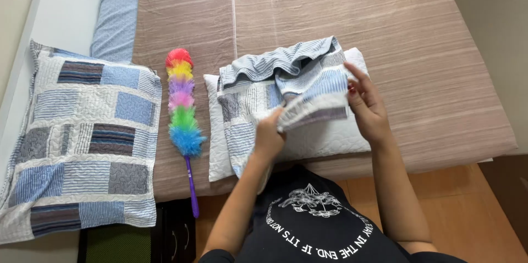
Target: The person uses a rainbow feather duster to dust a patterned pillowcase and a white pillow on a bed. After dusting, the person removes the pillowcase, places it aside, and then puts the pillowcase back onto the white pillow.
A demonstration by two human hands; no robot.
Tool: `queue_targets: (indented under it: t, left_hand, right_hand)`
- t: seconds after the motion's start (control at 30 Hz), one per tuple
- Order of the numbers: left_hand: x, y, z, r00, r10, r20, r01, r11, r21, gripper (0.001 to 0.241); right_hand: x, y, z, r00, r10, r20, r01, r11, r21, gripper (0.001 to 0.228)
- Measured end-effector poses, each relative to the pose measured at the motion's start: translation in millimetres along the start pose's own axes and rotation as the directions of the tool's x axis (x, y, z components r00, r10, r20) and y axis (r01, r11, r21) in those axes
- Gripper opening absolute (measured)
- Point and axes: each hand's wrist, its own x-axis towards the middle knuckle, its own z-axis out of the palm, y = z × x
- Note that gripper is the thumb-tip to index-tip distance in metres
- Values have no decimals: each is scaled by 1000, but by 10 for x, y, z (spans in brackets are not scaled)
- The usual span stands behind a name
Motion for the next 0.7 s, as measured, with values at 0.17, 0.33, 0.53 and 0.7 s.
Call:
queue_targets:
  t: [0.17,0.33,0.53,0.7]
  left_hand:
    - [140,396,-484,962,-144,-232,94,972,-216,27]
    - [-132,569,-196,944,148,-296,-157,987,-10,30]
    - [-540,1211,-351,937,332,-110,-340,938,-64,36]
    - [-718,1187,-679,927,358,-111,-374,876,-305,42]
  right_hand:
    - [-190,762,2,992,-128,-16,129,965,227,24]
    - [-445,1054,351,981,8,196,-36,990,139,27]
    - [-261,821,434,984,91,150,-94,995,17,31]
    - [-63,477,444,979,161,129,-150,985,-86,35]
